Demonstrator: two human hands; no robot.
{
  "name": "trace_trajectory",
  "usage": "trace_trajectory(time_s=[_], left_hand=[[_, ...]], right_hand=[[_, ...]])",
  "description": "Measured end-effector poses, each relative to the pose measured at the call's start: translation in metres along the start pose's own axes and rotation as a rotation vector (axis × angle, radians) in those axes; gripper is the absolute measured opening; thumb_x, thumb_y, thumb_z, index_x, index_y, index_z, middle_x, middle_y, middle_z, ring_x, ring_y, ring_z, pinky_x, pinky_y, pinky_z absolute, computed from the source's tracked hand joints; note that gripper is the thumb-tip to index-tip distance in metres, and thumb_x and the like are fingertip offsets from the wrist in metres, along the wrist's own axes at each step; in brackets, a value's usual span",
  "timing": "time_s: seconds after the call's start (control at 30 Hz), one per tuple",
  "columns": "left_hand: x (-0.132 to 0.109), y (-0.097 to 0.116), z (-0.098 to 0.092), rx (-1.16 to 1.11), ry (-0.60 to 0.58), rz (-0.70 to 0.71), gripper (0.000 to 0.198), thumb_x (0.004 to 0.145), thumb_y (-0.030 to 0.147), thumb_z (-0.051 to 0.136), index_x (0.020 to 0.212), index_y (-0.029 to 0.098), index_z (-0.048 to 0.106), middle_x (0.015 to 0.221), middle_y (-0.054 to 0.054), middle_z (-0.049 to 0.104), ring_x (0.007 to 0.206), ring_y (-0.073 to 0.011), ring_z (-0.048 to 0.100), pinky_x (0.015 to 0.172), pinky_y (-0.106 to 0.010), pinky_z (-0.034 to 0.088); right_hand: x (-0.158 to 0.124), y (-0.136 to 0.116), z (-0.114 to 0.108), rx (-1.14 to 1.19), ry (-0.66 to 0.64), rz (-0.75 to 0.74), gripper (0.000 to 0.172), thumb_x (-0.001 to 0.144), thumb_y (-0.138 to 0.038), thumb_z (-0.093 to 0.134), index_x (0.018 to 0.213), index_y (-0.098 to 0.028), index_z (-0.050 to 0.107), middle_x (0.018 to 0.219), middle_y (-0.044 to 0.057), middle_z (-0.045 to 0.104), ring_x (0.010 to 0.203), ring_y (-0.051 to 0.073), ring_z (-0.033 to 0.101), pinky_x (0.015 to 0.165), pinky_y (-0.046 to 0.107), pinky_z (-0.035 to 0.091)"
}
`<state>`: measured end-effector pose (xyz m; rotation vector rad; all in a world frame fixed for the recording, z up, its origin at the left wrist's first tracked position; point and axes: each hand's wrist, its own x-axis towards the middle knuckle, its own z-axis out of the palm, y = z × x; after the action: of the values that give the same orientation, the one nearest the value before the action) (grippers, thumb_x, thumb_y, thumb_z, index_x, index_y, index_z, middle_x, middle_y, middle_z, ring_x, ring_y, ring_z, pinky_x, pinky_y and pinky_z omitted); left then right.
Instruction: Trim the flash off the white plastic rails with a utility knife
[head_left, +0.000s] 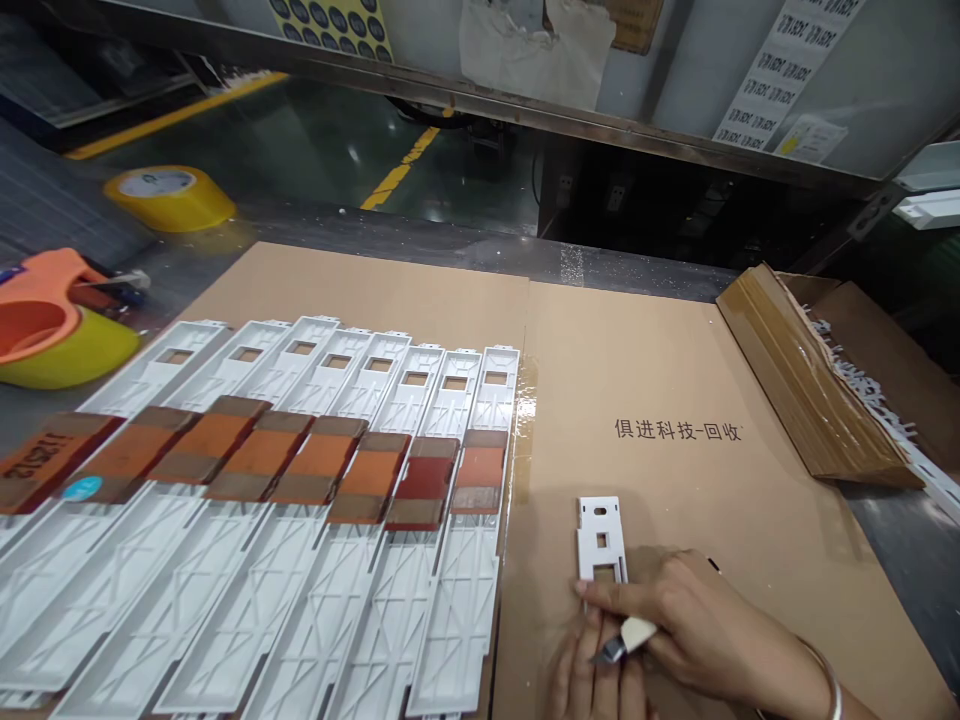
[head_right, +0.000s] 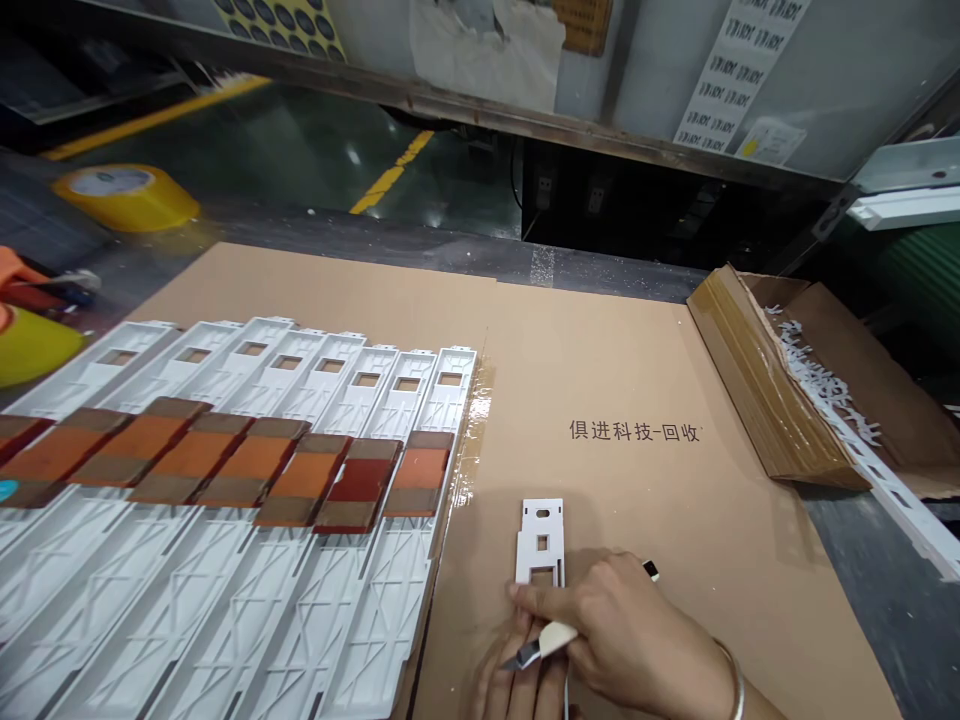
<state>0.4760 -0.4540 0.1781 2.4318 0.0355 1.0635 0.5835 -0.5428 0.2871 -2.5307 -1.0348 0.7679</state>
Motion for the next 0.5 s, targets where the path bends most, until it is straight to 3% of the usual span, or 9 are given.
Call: trace_trajectory(time_s=[0.1,0.2,0.3,0.37,0.43,0.5], left_hand=[[0.003,-0.007,-0.008,-0.016,-0.060,0.048,0.046,0.097,0.032,0.024,0.089,0.019,0.067,0.085,-0.006,0.073,0.091,-0.0201,0.065,0.082,-0.033,0.045],[0.009,-0.018,-0.019,-0.077,-0.170,0.175,0.034,0.093,0.017,0.033,0.099,0.014,0.067,0.101,-0.009,0.072,0.108,-0.0230,0.061,0.086,-0.033,0.048],[0.016,-0.028,-0.030,-0.101,-0.273,0.313,0.030,0.085,0.007,0.048,0.108,0.015,0.066,0.116,-0.008,0.068,0.122,-0.0298,0.053,0.090,-0.036,0.050],[0.019,-0.030,-0.033,-0.097,-0.284,0.310,0.026,0.087,0.020,0.053,0.110,0.022,0.066,0.119,-0.007,0.067,0.115,-0.0293,0.058,0.083,-0.034,0.053],[0.024,-0.032,-0.033,-0.119,-0.224,0.286,0.028,0.091,0.034,0.046,0.107,0.024,0.067,0.112,-0.007,0.069,0.101,-0.0234,0.065,0.074,-0.029,0.054],[0.034,-0.033,-0.031,-0.157,-0.172,0.355,0.031,0.093,0.038,0.041,0.096,0.024,0.069,0.103,-0.004,0.072,0.094,-0.0193,0.066,0.073,-0.027,0.053]], right_hand=[[-0.003,-0.004,-0.009,0.299,0.027,-0.018,0.045,0.079,-0.006,0.046,0.109,-0.032,0.068,0.083,-0.003,0.073,0.069,0.014,0.065,0.064,0.025,0.045],[-0.011,-0.001,-0.014,0.594,0.152,0.019,0.032,0.084,-0.010,0.044,0.098,-0.025,0.069,0.091,-0.001,0.071,0.081,0.014,0.065,0.074,0.025,0.047],[-0.027,0.009,-0.011,0.650,0.244,0.157,0.023,0.087,-0.021,0.047,0.096,-0.022,0.068,0.086,0.002,0.070,0.075,0.016,0.063,0.067,0.025,0.048],[-0.041,0.017,-0.008,0.633,0.303,0.265,0.023,0.089,-0.030,0.048,0.095,-0.022,0.068,0.086,0.003,0.070,0.073,0.018,0.063,0.061,0.025,0.048],[-0.057,0.025,-0.003,0.640,0.378,0.347,0.029,0.090,-0.041,0.049,0.094,-0.021,0.069,0.088,0.005,0.069,0.074,0.019,0.063,0.061,0.026,0.050],[-0.076,0.033,0.002,0.658,0.459,0.407,0.035,0.088,-0.051,0.051,0.093,-0.021,0.070,0.086,0.006,0.069,0.072,0.020,0.062,0.060,0.026,0.051]])
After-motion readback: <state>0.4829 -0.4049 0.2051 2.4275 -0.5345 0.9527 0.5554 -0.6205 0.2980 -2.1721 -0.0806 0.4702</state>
